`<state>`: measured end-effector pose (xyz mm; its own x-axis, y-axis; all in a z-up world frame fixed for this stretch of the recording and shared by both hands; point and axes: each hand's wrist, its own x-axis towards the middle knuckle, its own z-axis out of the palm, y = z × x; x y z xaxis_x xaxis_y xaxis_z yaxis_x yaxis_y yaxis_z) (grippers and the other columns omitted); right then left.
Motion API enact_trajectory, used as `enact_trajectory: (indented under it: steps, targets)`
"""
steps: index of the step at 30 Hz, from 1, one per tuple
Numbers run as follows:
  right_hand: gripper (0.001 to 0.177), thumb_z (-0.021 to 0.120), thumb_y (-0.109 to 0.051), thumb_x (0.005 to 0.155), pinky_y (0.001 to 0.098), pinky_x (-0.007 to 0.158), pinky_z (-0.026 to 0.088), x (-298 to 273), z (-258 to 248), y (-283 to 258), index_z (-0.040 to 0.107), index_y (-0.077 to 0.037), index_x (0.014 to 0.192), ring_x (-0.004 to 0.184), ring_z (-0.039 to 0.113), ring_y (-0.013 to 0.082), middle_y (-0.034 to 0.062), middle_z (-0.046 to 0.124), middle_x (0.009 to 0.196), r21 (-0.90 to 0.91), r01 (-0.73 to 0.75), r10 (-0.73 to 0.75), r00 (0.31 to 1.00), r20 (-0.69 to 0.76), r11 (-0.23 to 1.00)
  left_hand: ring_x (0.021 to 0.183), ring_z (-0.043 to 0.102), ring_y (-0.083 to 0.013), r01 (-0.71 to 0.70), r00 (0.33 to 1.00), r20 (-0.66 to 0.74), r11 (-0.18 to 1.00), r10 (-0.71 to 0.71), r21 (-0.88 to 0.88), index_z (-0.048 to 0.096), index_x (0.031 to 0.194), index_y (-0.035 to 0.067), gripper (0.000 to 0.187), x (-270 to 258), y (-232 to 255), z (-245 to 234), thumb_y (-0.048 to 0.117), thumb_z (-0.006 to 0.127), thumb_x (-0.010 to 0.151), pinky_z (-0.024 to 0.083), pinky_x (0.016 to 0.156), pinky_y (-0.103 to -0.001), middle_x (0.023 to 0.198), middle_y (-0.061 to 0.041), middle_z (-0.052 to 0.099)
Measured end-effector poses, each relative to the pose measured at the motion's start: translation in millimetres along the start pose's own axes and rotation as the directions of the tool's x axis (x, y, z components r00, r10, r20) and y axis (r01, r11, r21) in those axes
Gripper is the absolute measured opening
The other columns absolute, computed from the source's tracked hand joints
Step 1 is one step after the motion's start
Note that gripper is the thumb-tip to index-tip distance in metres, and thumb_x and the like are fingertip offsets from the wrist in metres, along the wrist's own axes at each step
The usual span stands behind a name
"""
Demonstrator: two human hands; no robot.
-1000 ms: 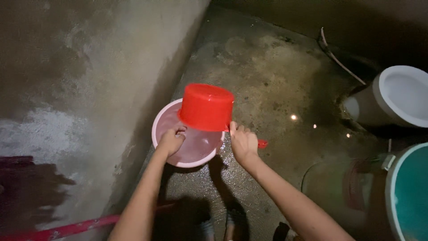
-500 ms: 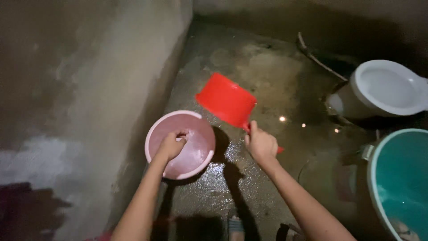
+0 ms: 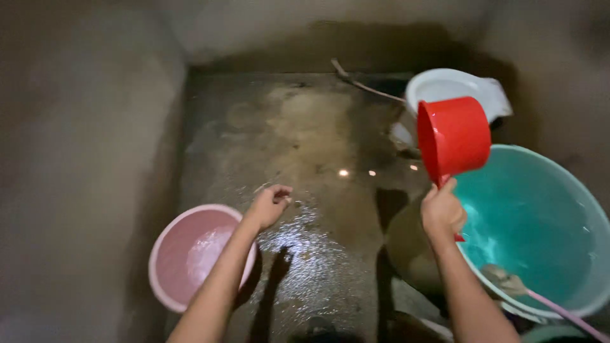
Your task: The person wets a mop head in a pink bucket, rinses it using water from a larger bucket, and then wrings out the mop head by hand.
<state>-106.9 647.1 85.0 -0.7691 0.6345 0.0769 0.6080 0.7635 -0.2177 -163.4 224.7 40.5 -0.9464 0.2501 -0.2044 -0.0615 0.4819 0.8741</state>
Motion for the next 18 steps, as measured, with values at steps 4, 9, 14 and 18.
enact_trajectory:
  steps: [4, 9, 14, 18]
  targets:
    - [0.038, 0.051, -0.034, 0.108, 0.0558, 0.075, 0.054, 15, 25, 82, 0.045, -0.003, 0.130, 0.085, 0.072, 0.0457, 0.0267, 0.073, 0.093, -0.046, -0.210, 0.208, 0.977, -0.050, 0.977, 0.109, 0.072, -0.0217, 0.014, 0.991, 0.131, 1.000, -0.017, 0.024, 0.066, 0.129, 0.008, 0.040, 29, 33, 62, 0.020, 0.069, 0.092, 0.055, 0.096, -0.035, 0.122, -0.011, 0.074]
    - [0.032, 0.049, -0.027, 0.107, 0.0523, 0.078, 0.056, 30, 71, 156, 0.046, -0.005, 0.130, 0.090, 0.073, 0.0427, 0.0235, 0.073, 0.102, -0.096, -0.442, 0.437, 0.897, -0.069, 0.892, 0.108, 0.073, -0.0222, -0.040, 0.961, 0.275, 0.999, 0.038, 0.002, 0.067, 0.128, 0.009, 0.037, 63, 75, 135, 0.020, 0.069, 0.092, 0.056, 0.096, -0.036, 0.119, -0.010, 0.075]
    - [0.037, 0.052, -0.025, 0.098, 0.0489, 0.082, 0.057, 22, 92, 176, 0.045, -0.004, 0.128, 0.099, 0.072, 0.0396, 0.0231, 0.071, 0.110, -0.120, -0.471, 0.476, 0.880, 0.009, 0.874, 0.110, 0.072, -0.0210, -0.055, 0.940, 0.341, 0.996, 0.028, 0.068, 0.067, 0.127, 0.014, 0.036, 83, 116, 180, 0.021, 0.069, 0.092, 0.055, 0.096, -0.036, 0.120, -0.007, 0.074]
    - [0.040, 0.043, -0.022, 0.107, 0.0492, 0.092, 0.057, 22, 94, 166, 0.042, -0.005, 0.143, 0.109, 0.073, 0.0397, 0.0238, 0.073, 0.121, -0.134, -0.467, 0.485, 0.832, 0.268, 0.874, 0.112, 0.071, -0.0209, -0.085, 0.916, 0.398, 0.994, 0.050, 0.070, 0.068, 0.126, 0.013, 0.034, 93, 135, 209, 0.020, 0.069, 0.093, 0.054, 0.098, -0.035, 0.122, -0.007, 0.074]
